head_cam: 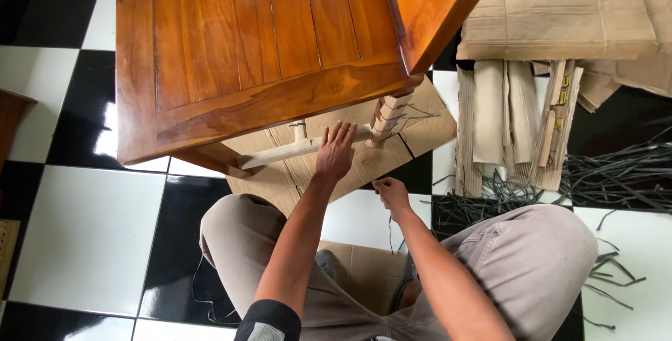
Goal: Tying protective plastic strips around the legs and rungs of a wooden chair
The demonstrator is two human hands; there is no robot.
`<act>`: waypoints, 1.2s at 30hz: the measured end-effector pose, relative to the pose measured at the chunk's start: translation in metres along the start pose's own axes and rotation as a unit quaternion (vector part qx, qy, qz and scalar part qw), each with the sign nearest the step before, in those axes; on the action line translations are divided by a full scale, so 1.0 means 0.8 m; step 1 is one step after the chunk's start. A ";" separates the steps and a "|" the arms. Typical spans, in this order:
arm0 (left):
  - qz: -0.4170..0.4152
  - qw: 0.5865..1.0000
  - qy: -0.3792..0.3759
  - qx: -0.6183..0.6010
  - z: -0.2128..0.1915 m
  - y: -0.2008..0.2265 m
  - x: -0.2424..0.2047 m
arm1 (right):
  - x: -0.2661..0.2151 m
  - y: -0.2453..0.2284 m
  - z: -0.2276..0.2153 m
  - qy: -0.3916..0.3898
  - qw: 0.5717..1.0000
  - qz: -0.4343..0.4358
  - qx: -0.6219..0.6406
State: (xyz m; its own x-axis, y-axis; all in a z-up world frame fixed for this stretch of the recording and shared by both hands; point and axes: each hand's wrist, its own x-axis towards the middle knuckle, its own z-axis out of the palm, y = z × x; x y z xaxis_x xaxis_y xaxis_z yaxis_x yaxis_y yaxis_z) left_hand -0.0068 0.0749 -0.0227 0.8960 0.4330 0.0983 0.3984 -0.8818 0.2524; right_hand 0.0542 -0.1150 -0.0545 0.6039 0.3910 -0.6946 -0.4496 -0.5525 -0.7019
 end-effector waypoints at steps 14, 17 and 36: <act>0.001 0.997 -0.019 0.079 0.131 -0.080 0.041 | 0.066 -0.071 0.056 0.022 0.988 0.056 0.142; -0.006 0.993 -0.056 0.106 0.098 -0.068 0.047 | 0.075 -0.089 0.068 0.031 0.983 0.072 0.166; -0.100 0.963 -0.135 -0.209 -0.010 -0.051 0.062 | 0.093 -0.090 0.094 -0.092 0.906 0.070 0.406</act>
State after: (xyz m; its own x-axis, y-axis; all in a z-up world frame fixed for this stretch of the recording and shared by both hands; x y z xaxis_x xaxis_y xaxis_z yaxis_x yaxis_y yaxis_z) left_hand 0.0198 0.1339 -0.0204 0.8507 0.4721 -0.2311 0.5044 -0.6096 0.6116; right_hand 0.0821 0.0090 -0.0671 0.4166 0.5162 -0.7484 -0.8951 0.0889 -0.4369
